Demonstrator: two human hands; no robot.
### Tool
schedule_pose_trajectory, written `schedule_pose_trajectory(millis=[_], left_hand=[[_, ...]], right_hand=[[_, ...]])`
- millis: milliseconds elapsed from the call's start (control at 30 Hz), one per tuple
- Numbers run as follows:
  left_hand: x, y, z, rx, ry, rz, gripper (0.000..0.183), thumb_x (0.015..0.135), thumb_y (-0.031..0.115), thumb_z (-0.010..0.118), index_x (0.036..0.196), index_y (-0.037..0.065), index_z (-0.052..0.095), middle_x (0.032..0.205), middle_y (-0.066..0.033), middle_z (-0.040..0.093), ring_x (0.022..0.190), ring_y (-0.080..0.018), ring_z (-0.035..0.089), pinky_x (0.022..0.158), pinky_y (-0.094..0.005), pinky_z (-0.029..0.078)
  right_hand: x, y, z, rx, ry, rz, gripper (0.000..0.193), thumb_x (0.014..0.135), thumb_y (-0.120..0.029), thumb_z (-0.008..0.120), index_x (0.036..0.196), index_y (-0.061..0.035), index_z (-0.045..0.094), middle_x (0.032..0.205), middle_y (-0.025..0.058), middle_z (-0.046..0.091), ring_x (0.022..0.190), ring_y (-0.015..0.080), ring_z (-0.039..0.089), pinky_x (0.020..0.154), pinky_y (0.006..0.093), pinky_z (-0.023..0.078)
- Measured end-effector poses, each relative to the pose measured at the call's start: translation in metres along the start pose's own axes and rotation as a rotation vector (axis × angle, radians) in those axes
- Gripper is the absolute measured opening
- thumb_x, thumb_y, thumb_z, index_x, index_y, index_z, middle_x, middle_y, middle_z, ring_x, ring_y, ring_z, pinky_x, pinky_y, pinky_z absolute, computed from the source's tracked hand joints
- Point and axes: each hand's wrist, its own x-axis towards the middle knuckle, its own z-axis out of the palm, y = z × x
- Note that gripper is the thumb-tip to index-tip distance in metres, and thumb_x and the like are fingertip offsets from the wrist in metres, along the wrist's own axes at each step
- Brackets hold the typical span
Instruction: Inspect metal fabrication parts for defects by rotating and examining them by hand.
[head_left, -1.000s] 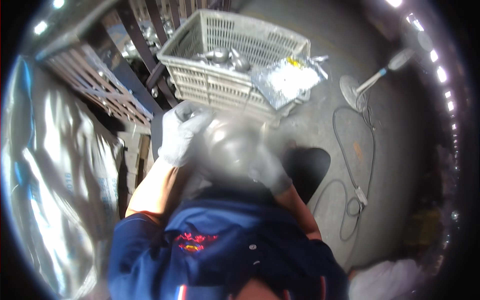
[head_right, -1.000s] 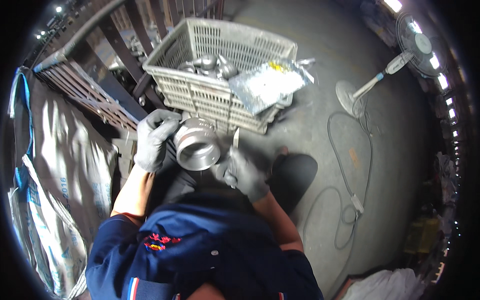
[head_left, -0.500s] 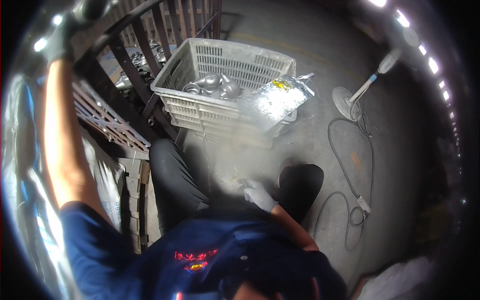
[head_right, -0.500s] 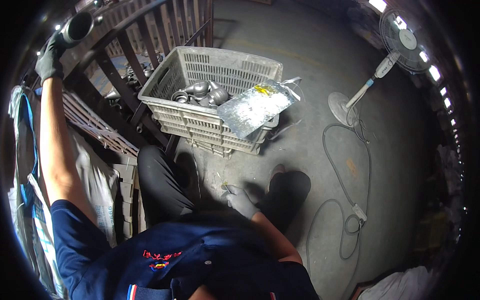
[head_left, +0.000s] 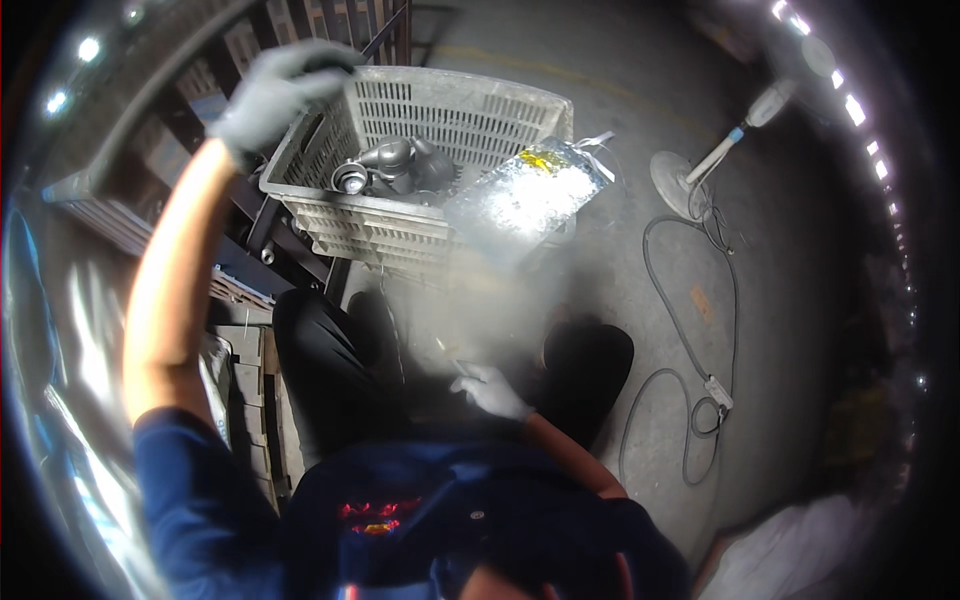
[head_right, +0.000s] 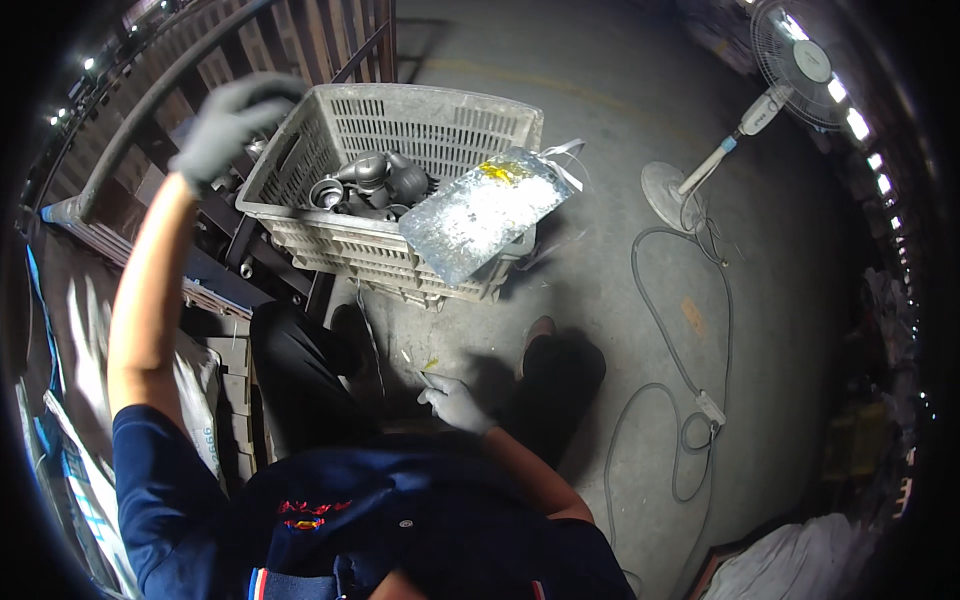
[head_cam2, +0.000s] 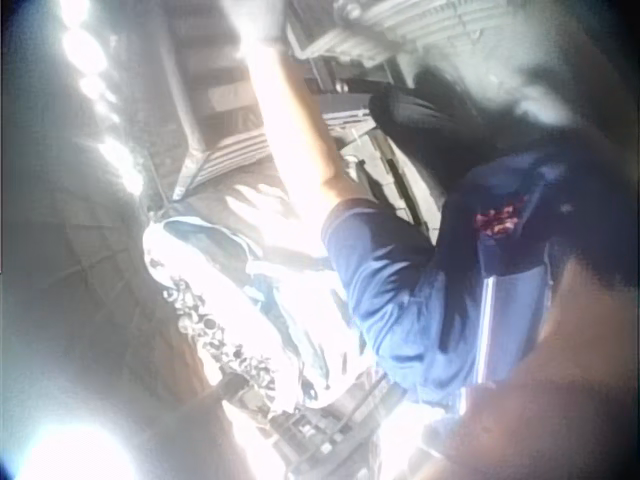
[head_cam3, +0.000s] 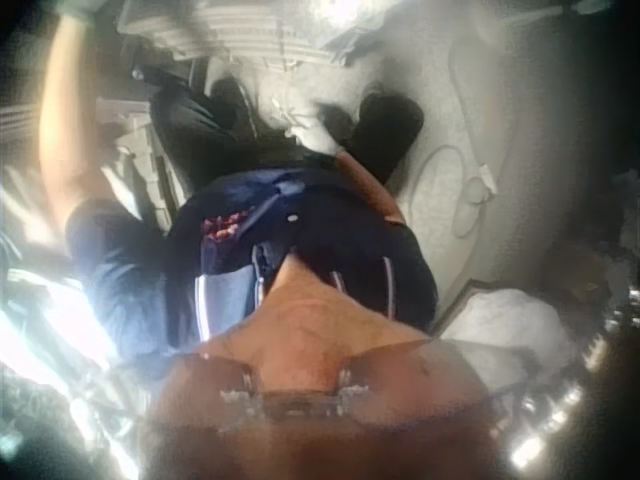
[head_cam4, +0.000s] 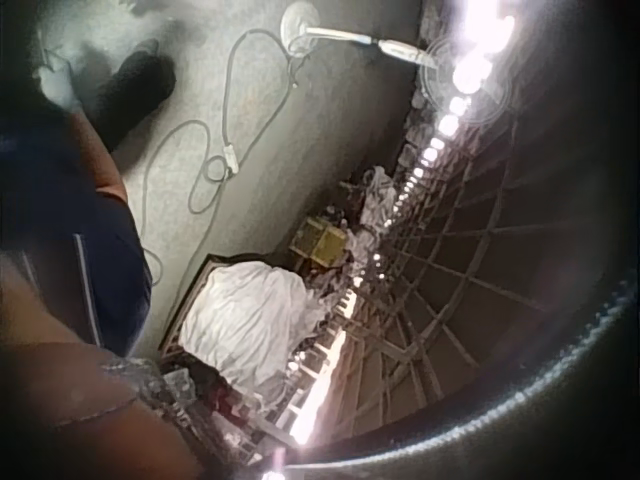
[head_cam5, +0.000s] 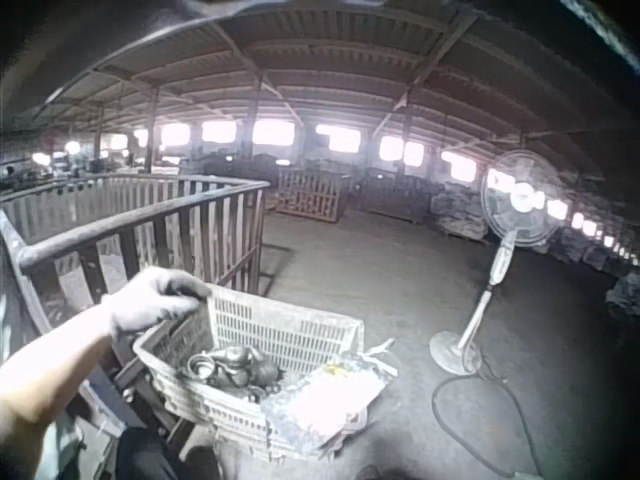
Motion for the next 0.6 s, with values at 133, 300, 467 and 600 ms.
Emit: schedule_pose_trajectory(millis=[133, 300, 467, 600], left_hand=[[0.023, -0.052, 0.081, 0.221, -0.395, -0.167, 0.026, 0.081, 0.019, 0.068, 0.104, 0.006, 0.07, 0.097, -0.0117, 0.072, 0.093, -0.0203, 0.067, 0.085, -0.03, 0.051], [0.045, -0.127, 0.104, 0.5, -0.744, -0.187, 0.037, 0.073, 0.013, 0.069, 0.109, 0.007, 0.069, 0.091, -0.0127, 0.071, 0.086, -0.0229, 0.069, 0.079, -0.0329, 0.053], [0.055, -0.167, 0.119, 0.295, -1.041, -0.477, 0.046, 0.072, 0.016, 0.076, 0.116, 0.009, 0.067, 0.084, -0.0057, 0.071, 0.079, -0.0197, 0.068, 0.067, -0.0329, 0.054], [0.059, -0.168, 0.148, 0.122, -1.122, -0.428, 0.055, 0.073, 0.026, 0.077, 0.124, 0.009, 0.064, 0.106, -0.0101, 0.069, 0.101, -0.0234, 0.064, 0.089, -0.0347, 0.049]], right_hand=[[0.004, 0.008, -0.001, -0.082, 0.054, -0.072, 0.039, 0.094, -0.008, 0.049, 0.133, -0.0024, 0.055, 0.092, 0.0045, 0.067, 0.066, 0.0062, 0.052, 0.063, 0.0245, 0.046], [0.008, 0.022, -0.007, -0.142, -0.02, -0.264, 0.037, 0.094, -0.016, 0.054, 0.128, -0.0005, 0.057, 0.097, 0.0164, 0.068, 0.085, 0.021, 0.066, 0.077, 0.0354, 0.051], [0.012, 0.016, 0.001, -0.027, -0.061, -0.049, 0.036, 0.092, -0.013, 0.058, 0.126, -0.0037, 0.059, 0.1, 0.0199, 0.068, 0.095, 0.0244, 0.068, 0.08, 0.037, 0.051], [0.016, -0.005, -0.001, -0.071, -0.085, -0.036, 0.035, 0.092, -0.014, 0.06, 0.126, -0.005, 0.06, 0.096, 0.0188, 0.069, 0.091, 0.0242, 0.069, 0.078, 0.0363, 0.052]])
